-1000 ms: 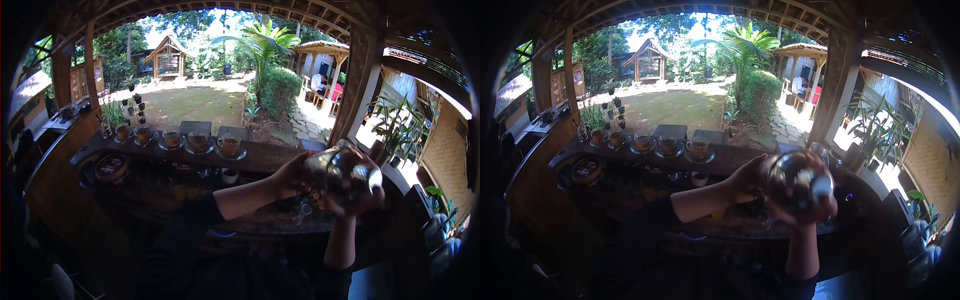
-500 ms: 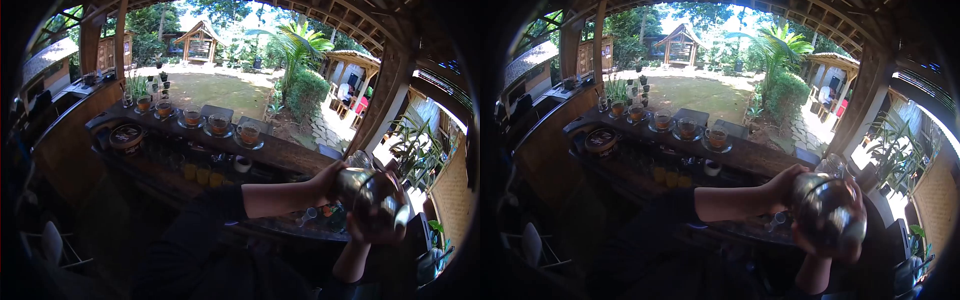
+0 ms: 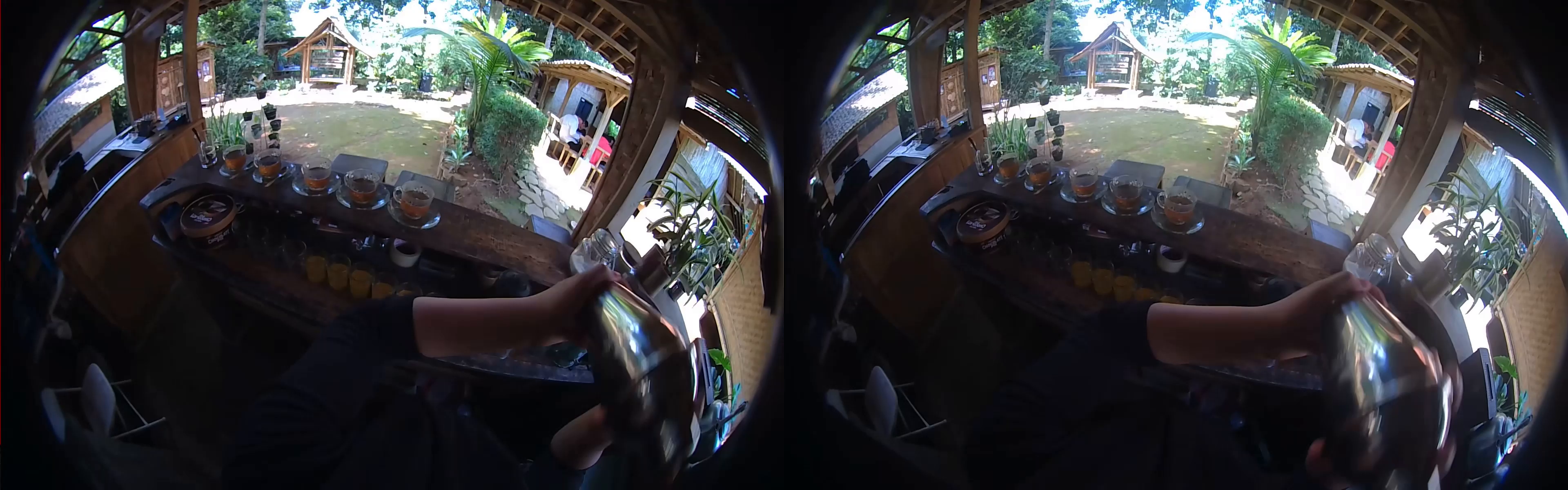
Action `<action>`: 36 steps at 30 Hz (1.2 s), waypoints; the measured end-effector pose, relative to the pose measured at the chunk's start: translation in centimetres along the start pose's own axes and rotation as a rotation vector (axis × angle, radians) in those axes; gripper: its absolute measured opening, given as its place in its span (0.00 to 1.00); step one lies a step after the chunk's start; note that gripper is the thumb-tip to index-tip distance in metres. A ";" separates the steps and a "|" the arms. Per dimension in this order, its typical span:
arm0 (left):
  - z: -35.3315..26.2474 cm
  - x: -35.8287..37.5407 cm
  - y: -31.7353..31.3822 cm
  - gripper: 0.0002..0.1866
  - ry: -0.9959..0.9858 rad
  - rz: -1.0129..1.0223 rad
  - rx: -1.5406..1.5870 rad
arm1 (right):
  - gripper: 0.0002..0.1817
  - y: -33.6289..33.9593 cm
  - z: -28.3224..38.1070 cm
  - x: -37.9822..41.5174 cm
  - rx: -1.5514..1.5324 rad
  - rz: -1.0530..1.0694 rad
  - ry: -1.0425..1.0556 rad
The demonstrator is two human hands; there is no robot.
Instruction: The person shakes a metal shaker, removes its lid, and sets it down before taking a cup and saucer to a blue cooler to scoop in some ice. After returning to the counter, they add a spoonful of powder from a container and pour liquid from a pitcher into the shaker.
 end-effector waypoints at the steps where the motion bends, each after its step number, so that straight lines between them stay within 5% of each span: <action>1: -0.7 0.7 -1.9 0.20 -0.143 0.157 -0.155 | 0.51 1.7 -0.8 -0.7 -0.262 -0.008 -0.082; 3: -0.5 2.2 -3.4 0.23 0.010 0.387 -0.029 | 0.53 5.9 -2.1 -2.3 -0.785 -0.021 -0.259; 6: 0.3 2.4 3.6 0.27 0.040 0.144 0.091 | 0.57 13.8 -0.6 -11.4 -1.567 -0.034 -0.537; 8: 2.3 4.6 8.7 0.29 0.172 -0.001 0.414 | 0.59 11.2 3.9 -10.6 -1.664 -0.180 -0.716; 11: 5.6 9.4 18.8 0.25 0.070 -0.426 0.420 | 0.44 10.2 10.4 -8.3 -2.308 0.394 -0.742; 13: 6.8 13.5 22.1 0.23 -0.015 -0.597 0.495 | 0.32 10.0 12.8 -7.1 -1.902 0.598 -0.290; 15: 8.3 17.7 25.1 0.23 -0.020 -0.714 0.525 | 0.24 11.2 15.9 -7.0 -1.923 0.978 -0.310; 17: 9.3 21.8 27.0 0.23 0.026 -0.737 0.523 | 0.19 13.2 18.7 -7.5 -1.897 0.892 0.043; 18: 9.8 24.0 27.8 0.24 0.052 -0.887 0.512 | 0.19 13.9 20.7 -6.3 -1.930 1.110 0.045; 20: 10.6 27.4 28.3 0.25 0.081 -1.039 0.506 | 0.21 15.9 22.4 -6.6 -1.811 1.066 0.181; 22: 10.1 29.1 27.8 0.26 -0.023 -0.866 0.522 | 0.19 17.6 24.2 -6.6 -1.881 0.976 0.242; 27: 8.6 32.5 27.1 0.27 -0.046 -0.913 0.467 | 0.18 20.4 26.8 -8.2 -2.070 0.717 0.339; 29: 8.0 33.1 27.2 0.28 -0.067 -0.943 0.469 | 0.19 21.3 26.4 -9.5 -2.120 0.444 0.406; 36: 8.1 32.4 27.6 0.24 -0.012 -0.935 0.542 | 0.21 21.3 25.8 -11.2 -2.093 0.185 0.579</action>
Point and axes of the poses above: each hand's wrist, its own x-axis away from the middle knuckle, its own y-axis out of the back of the hand, z = x × y, the point moved 5 cm from there along -x, towards the middle knuckle, and after that the axes turned 15 degrees about x, right-handed, at the moved point
